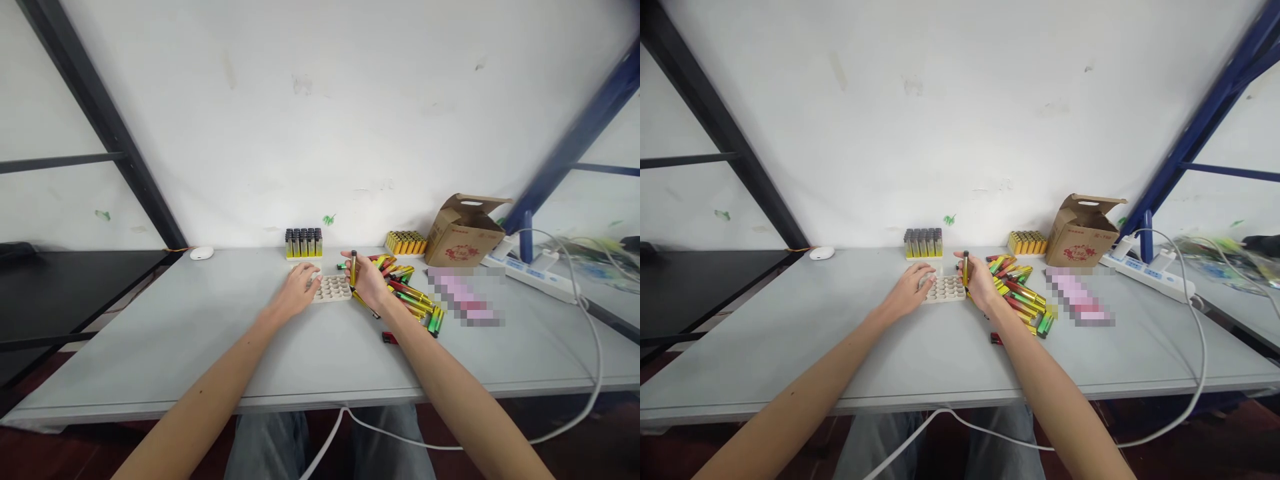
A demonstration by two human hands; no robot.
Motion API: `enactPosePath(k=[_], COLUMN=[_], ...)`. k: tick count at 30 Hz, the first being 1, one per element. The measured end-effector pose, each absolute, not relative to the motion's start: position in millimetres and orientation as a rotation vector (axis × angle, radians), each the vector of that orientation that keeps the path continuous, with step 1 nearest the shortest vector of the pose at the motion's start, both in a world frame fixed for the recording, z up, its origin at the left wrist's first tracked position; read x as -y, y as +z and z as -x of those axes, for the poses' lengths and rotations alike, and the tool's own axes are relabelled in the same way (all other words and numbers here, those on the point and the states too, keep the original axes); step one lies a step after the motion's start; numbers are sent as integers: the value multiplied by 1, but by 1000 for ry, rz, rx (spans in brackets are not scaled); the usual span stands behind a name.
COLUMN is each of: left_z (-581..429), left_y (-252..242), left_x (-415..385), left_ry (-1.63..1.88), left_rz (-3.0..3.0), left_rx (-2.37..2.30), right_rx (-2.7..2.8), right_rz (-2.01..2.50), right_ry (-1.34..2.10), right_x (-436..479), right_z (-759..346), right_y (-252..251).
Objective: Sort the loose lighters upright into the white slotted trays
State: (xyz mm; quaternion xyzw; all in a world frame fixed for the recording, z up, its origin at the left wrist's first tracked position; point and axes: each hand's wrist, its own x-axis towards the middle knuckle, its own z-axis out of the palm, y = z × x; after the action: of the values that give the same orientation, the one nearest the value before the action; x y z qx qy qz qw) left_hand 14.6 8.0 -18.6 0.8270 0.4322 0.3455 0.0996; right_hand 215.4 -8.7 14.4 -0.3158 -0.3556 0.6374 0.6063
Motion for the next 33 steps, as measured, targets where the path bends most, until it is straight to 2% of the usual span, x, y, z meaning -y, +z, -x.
enactPosePath(k=[10, 15, 20, 22, 33], left_z=[-24, -14, 0, 3, 5], left_y=[-6, -5, -14, -17, -26], left_x=[7, -4, -23, -27, -37], left_ry=[1096, 1092, 1256, 1292, 1238], left_rz=[-2483, -2455, -2273, -2166, -2047], left_rx=[-999, -1083, -1267, -1305, -1325], right_rx=[1319, 1453, 1872, 2012, 2172], right_rz=[819, 936, 1230, 1302, 1418], right_ry=[1134, 955, 350, 230, 187], right_x=[14, 11, 15, 17, 16], right_z=[-203, -205, -211, -211, -212], right_y=[4, 0, -4, -6, -13])
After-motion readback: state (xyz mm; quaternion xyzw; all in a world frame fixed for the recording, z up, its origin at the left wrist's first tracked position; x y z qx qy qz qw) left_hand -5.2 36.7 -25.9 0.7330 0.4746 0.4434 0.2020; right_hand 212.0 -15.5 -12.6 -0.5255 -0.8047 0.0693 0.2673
